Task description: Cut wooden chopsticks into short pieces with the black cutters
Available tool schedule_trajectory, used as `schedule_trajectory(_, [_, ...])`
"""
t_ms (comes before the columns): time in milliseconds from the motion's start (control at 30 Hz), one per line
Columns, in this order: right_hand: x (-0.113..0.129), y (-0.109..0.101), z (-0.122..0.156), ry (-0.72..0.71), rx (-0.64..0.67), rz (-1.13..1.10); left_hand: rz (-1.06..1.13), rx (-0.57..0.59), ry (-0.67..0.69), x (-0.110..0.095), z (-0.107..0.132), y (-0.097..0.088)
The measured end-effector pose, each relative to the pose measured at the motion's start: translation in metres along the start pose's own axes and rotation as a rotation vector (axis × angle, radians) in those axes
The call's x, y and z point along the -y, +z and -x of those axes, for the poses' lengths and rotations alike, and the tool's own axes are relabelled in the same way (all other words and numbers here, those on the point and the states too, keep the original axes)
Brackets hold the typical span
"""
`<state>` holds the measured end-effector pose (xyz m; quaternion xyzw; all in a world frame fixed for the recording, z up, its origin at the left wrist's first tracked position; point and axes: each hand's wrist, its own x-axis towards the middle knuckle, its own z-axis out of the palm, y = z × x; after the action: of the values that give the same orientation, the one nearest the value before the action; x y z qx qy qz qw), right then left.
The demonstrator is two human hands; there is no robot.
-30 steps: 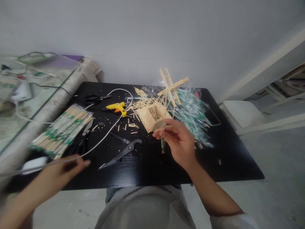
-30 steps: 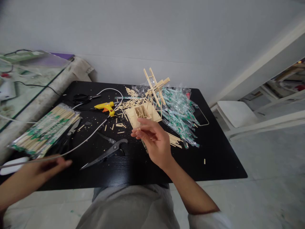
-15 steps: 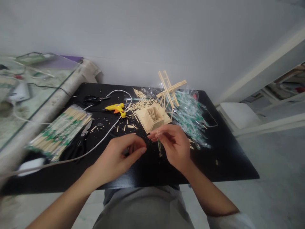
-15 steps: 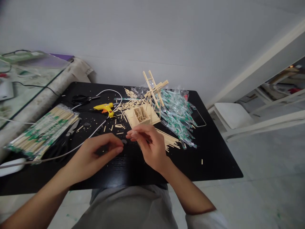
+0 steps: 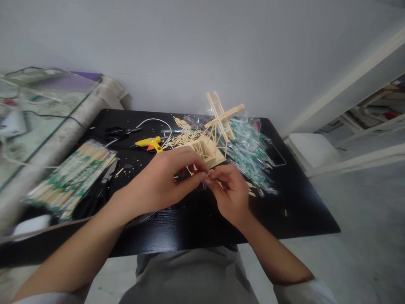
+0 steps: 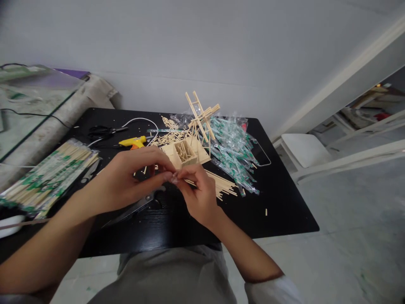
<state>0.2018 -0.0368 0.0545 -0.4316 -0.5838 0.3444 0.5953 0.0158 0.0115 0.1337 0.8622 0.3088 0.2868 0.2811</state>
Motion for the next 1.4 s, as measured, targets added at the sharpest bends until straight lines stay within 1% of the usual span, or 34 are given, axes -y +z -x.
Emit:
schedule_trajectory(100, [0.001,0.003,-0.001,0.046,-0.007,-0.042,-0.045,0.053,0.021,0.001,-0.005,-0.006])
schedule_trajectory(200, [0.003,0.005,-0.002,0.094,-0.025,-0.069,-0.067,0.064,0.049,0.004,-0.008,-0.007])
schedule_trajectory(367, [0.000,0.005,-0.001,0.101,-0.056,-0.085,-0.087,0.058,0.038,0.007,-0.009,0.000])
schedule_trajectory(500, [-0.010,0.004,0.004,0.115,-0.071,-0.042,-0.113,0.067,0.021,0.009,-0.009,0.008])
schedule_trajectory(700, [-0.020,0.003,0.006,0.122,-0.086,-0.071,-0.158,0.082,0.015,0.015,-0.011,0.014])
schedule_trajectory(833, [-0.021,0.003,0.007,0.154,-0.063,-0.073,-0.153,0.062,0.033,0.020,-0.012,0.015])
schedule_trajectory(933, [-0.023,0.004,0.008,0.145,-0.040,-0.088,-0.139,0.056,0.027,0.020,-0.012,0.015])
schedule_trajectory(1000, [-0.024,0.005,0.010,0.116,-0.031,-0.086,-0.129,0.047,0.021,0.019,-0.012,0.015])
schedule_trajectory(1067, [-0.023,0.004,0.011,0.050,-0.044,-0.051,-0.124,0.040,0.021,0.018,-0.012,0.015])
schedule_trajectory(1133, [-0.020,0.000,0.011,-0.057,-0.059,0.015,-0.122,0.040,0.023,0.018,-0.012,0.016])
schedule_trajectory(1233, [-0.013,-0.006,0.009,-0.212,-0.013,0.130,-0.113,0.037,0.027,0.019,-0.013,0.016])
schedule_trajectory(1300, [-0.008,-0.010,0.008,-0.265,0.014,0.186,-0.099,0.028,0.031,0.019,-0.013,0.017])
schedule_trajectory(1400, [-0.006,-0.012,0.006,-0.315,-0.035,0.256,-0.093,0.018,0.020,0.020,-0.014,0.017])
